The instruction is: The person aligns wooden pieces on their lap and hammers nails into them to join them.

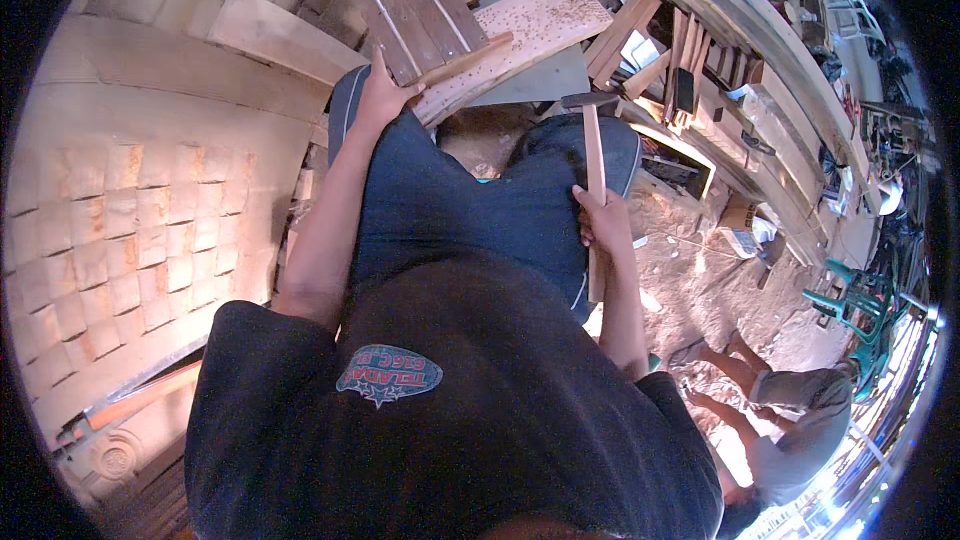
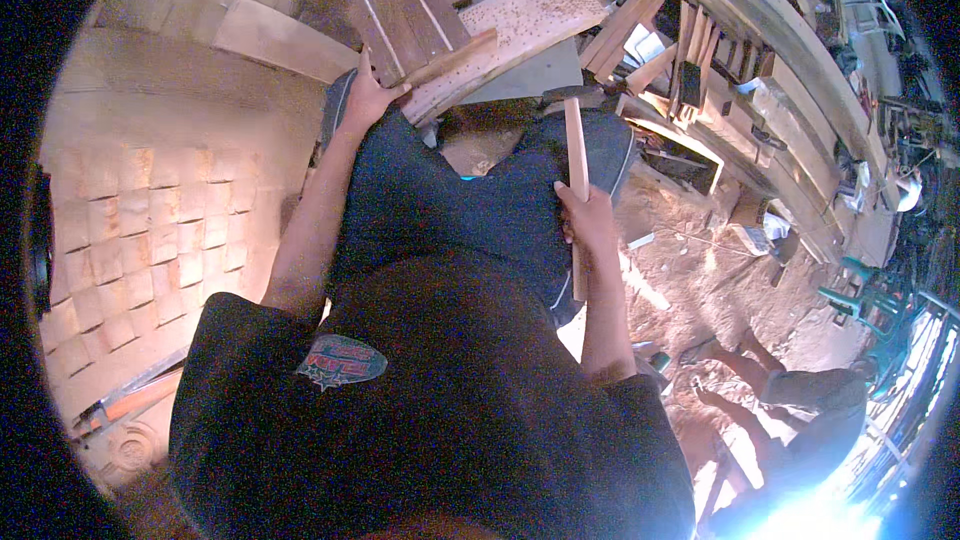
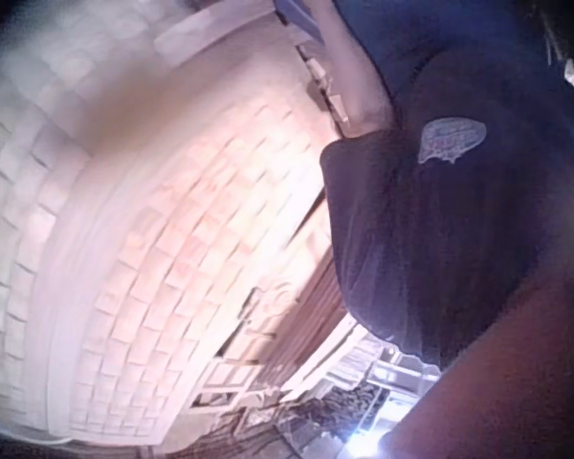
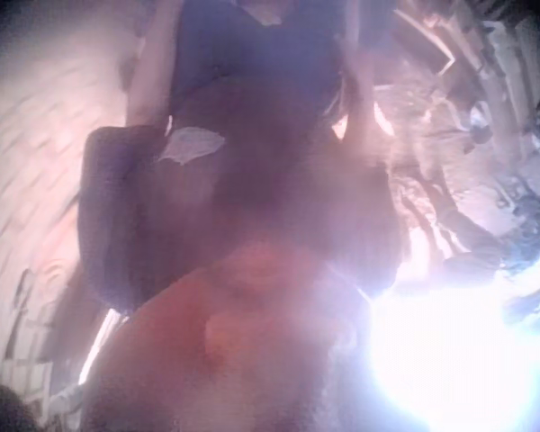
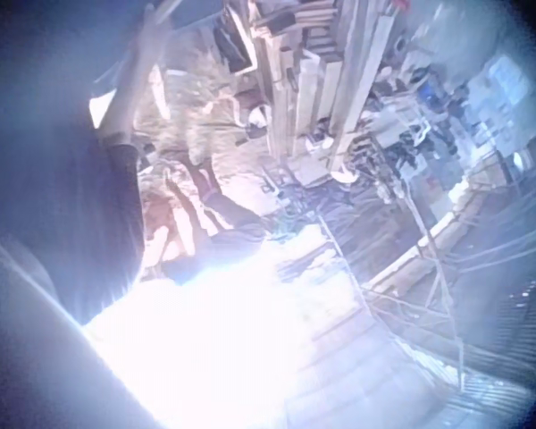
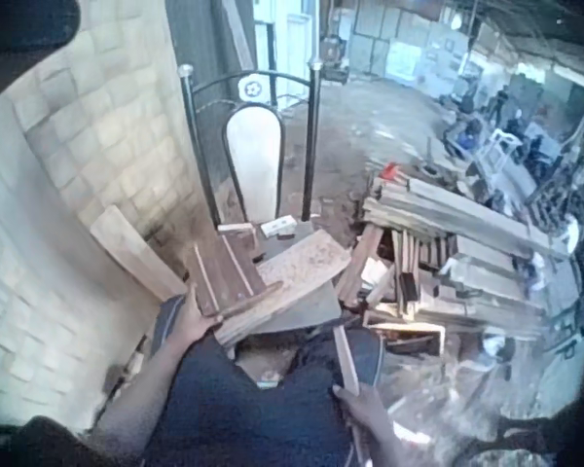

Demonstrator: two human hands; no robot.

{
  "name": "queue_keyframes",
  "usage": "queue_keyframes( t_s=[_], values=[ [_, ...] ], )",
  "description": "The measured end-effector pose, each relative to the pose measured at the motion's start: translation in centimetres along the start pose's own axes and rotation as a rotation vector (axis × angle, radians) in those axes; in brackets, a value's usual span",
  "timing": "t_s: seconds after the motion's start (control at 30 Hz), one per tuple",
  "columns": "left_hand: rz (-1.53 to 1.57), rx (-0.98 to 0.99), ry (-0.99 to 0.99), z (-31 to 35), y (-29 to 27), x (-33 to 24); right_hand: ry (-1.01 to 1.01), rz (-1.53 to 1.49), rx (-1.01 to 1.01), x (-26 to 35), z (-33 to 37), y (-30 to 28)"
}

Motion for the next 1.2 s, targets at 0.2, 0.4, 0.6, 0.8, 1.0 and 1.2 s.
queue_keyframes(
  t_s=[0.2,0.4,0.6,0.8,1.0,1.2],
  values=[
    [-0.004,-0.006,-0.031,-0.6,-0.1,1.3,0.032,-0.094,0.017,0.2,-0.3,0.0],
    [-0.209,-0.087,0.151,0.3,-1.0,-0.9,0.037,-0.112,0.039,-0.2,-0.2,-0.3],
    [-0.437,0.010,-0.055,-1.1,-1.3,1.9,0.015,-0.097,0.042,-0.7,-0.3,-0.6],
    [-0.356,0.052,-0.061,-1.2,-2.1,3.3,0.057,-0.083,0.026,-0.3,-0.5,0.4],
    [-0.245,0.147,0.001,-2.0,-1.4,3.8,0.045,-0.105,0.022,-0.4,-0.8,0.3],
    [0.078,-0.032,-0.221,-3.3,-3.0,8.1,0.079,-0.050,0.044,-0.2,-1.6,1.6]
  ],
)
Point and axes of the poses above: each hand's wrist, its own z-axis away from the middle knuckle, its own y-axis out of the palm, x = y × z, the point moved 9 cm from there along -z, towards the middle knuckle, and after that the axes turned 14 degrees about -y, right-handed, at the moved point
